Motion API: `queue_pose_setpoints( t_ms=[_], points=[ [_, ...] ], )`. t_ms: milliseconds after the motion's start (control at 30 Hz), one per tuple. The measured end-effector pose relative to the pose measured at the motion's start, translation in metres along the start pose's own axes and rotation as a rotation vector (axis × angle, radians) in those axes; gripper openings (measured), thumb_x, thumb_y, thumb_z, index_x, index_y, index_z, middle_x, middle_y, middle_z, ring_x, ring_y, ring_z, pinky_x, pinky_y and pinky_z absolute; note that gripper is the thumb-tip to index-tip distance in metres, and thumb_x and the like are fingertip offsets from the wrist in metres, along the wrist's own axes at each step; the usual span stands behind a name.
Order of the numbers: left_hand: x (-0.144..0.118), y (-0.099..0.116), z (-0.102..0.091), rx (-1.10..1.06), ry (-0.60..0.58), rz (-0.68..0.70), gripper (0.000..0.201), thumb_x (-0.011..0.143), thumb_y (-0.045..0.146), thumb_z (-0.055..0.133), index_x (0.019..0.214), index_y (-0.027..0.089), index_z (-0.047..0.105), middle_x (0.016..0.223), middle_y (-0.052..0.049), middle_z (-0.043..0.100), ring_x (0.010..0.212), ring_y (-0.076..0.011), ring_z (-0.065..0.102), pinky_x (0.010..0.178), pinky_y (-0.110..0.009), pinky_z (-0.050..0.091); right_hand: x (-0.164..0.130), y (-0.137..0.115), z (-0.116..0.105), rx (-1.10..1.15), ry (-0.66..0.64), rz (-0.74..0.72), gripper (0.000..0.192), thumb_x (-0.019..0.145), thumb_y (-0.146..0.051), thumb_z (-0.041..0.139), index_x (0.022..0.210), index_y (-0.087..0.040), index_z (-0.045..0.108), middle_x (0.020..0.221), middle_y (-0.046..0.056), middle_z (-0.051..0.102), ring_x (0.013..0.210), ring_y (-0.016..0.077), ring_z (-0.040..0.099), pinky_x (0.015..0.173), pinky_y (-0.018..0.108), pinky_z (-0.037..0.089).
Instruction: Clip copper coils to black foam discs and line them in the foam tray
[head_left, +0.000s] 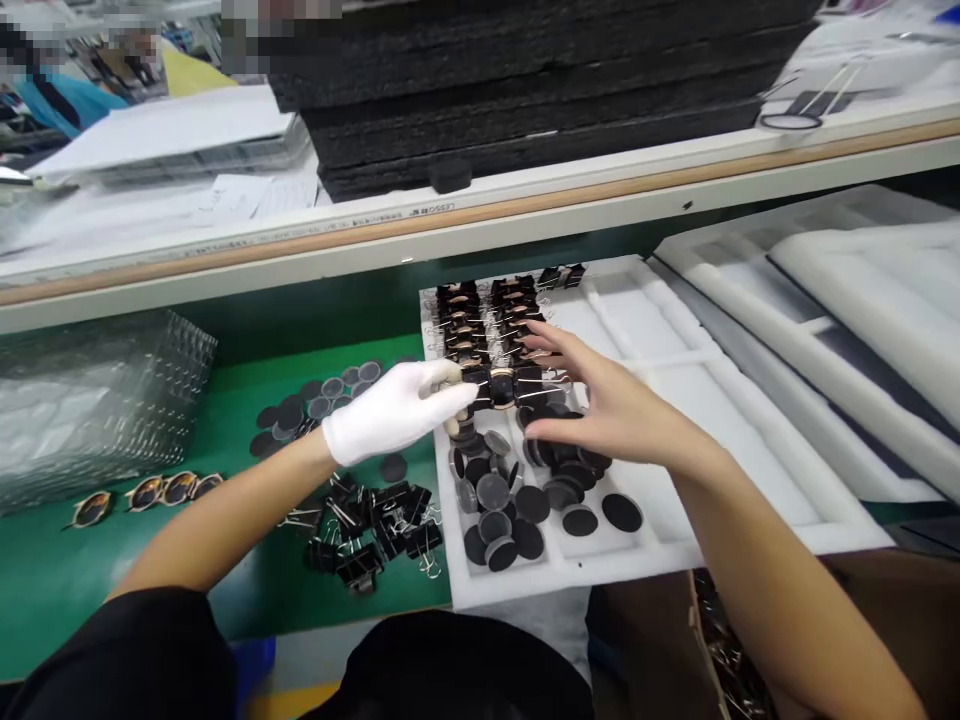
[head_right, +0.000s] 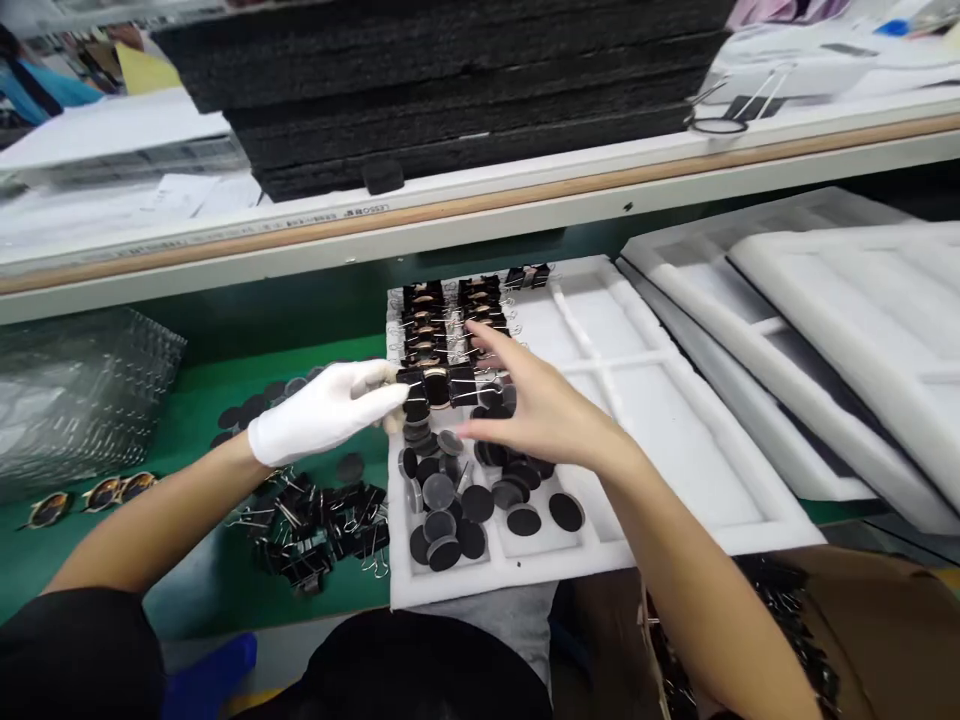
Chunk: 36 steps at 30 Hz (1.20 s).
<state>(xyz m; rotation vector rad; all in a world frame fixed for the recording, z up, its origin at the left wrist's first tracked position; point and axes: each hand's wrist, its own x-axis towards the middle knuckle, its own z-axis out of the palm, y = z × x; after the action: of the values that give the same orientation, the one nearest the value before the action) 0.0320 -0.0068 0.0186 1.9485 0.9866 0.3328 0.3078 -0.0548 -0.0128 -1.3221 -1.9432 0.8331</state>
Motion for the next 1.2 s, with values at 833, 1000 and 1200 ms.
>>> queue_pose_setpoints(
  t_ms=[833, 1000, 1200],
  points=[
    [0.272, 0.025, 0.063, 1.03, 0.282, -0.121, 0.052, 0.088, 0.049, 0.06, 0.126, 0.014, 0.066, 0.131, -0.024, 0.061, 0.123, -0.0443, 0.05, 0.101, -0.058, 0.036, 0.01, 0.093, -0.009, -0.445, 0.274, 0.265, 0.035, 0.106, -0.032, 0.043, 0.119, -0.018, 0.073, 0.125, 0.017, 0.066, 0.122, 0.0373, 0.055, 0.104, 0.057, 0.033],
    [0.263, 0.033, 0.063, 1.014, 0.286, -0.1, 0.048, 0.091, 0.041, 0.056, 0.132, 0.015, 0.063, 0.13, -0.022, 0.063, 0.122, -0.042, 0.054, 0.101, -0.058, 0.037, 0.005, 0.09, -0.011, -0.434, 0.131, 0.165, 0.034, 0.104, -0.036, 0.048, 0.122, -0.021, 0.072, 0.119, 0.014, 0.07, 0.113, 0.0336, 0.063, 0.102, 0.052, 0.036],
    [0.171, 0.042, 0.027, 0.959, 0.259, 0.14, 0.042, 0.102, 0.045, 0.039, 0.128, 0.023, 0.065, 0.125, -0.014, 0.066, 0.116, -0.036, 0.062, 0.1, -0.055, 0.041, -0.012, 0.081, -0.029, -0.508, 0.15, 0.214, 0.039, 0.096, -0.031, 0.052, 0.127, -0.015, 0.067, 0.12, 0.018, 0.069, 0.116, 0.0378, 0.063, 0.1, 0.052, 0.041]
  ],
)
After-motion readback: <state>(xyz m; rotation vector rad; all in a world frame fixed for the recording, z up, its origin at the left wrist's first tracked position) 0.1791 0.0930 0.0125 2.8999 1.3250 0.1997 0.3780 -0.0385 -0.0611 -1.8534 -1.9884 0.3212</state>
